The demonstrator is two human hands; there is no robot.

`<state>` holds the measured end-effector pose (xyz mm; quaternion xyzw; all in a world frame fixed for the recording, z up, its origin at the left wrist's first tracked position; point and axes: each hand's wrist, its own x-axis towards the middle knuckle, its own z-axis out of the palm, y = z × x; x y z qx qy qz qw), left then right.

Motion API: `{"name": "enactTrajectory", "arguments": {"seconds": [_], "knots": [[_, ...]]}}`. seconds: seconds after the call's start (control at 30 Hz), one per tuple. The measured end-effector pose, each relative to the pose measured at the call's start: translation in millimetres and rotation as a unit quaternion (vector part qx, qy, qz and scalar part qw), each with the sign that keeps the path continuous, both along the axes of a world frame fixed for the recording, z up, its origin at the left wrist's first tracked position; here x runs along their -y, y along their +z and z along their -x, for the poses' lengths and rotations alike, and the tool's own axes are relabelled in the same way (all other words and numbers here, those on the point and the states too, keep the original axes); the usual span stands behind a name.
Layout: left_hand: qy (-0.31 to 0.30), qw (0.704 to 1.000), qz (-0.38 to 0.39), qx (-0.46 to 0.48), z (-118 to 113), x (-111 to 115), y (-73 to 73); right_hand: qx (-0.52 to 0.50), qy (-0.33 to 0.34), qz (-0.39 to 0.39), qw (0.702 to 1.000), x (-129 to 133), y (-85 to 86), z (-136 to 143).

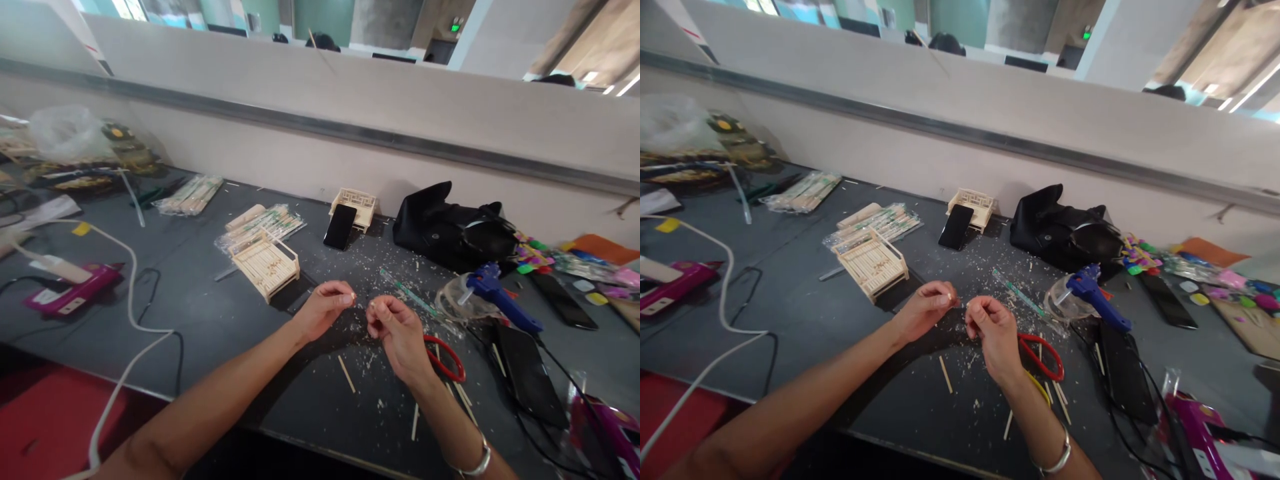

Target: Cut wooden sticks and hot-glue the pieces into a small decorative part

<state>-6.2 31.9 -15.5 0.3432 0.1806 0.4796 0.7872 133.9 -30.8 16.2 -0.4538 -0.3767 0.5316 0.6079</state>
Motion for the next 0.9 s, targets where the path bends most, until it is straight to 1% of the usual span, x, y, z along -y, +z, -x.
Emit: {"name": "enactTrajectory", "arguments": {"seconds": [0.17,0.33,0.5,0.57,0.67,0.9], "knots": [[-0.001,1.000,0.000,-0.006,0.8,0.1,0.9,-0.007,-0.032,0.004,0.999,0.4,2.6,-4.1],[-0.003,1.000,-0.002,-0.001,0.6,0.2,1.4,0.006,-0.010,-0.021,1.000,1.5,3.1,-3.2],[-0.003,1.000,-0.004,-0.003,-0.1,0.1,-0.7,0.070,-0.007,-0.040,0.997,2.9,0.0,-2.6],[-0.005,1.000,-0.005,-0.010,-0.3,0.4,-1.0,0.080,-0.008,-0.043,0.996,3.1,-1.0,-3.0],[-0.007,1.000,-0.009,-0.023,-0.9,1.2,-0.4,0.074,-0.006,-0.038,0.997,3.5,-1.4,-3.4],[-0.024,0.999,-0.018,-0.042,-0.8,2.9,1.9,0.022,0.005,-0.005,1.000,2.6,0.7,-2.0]]}}
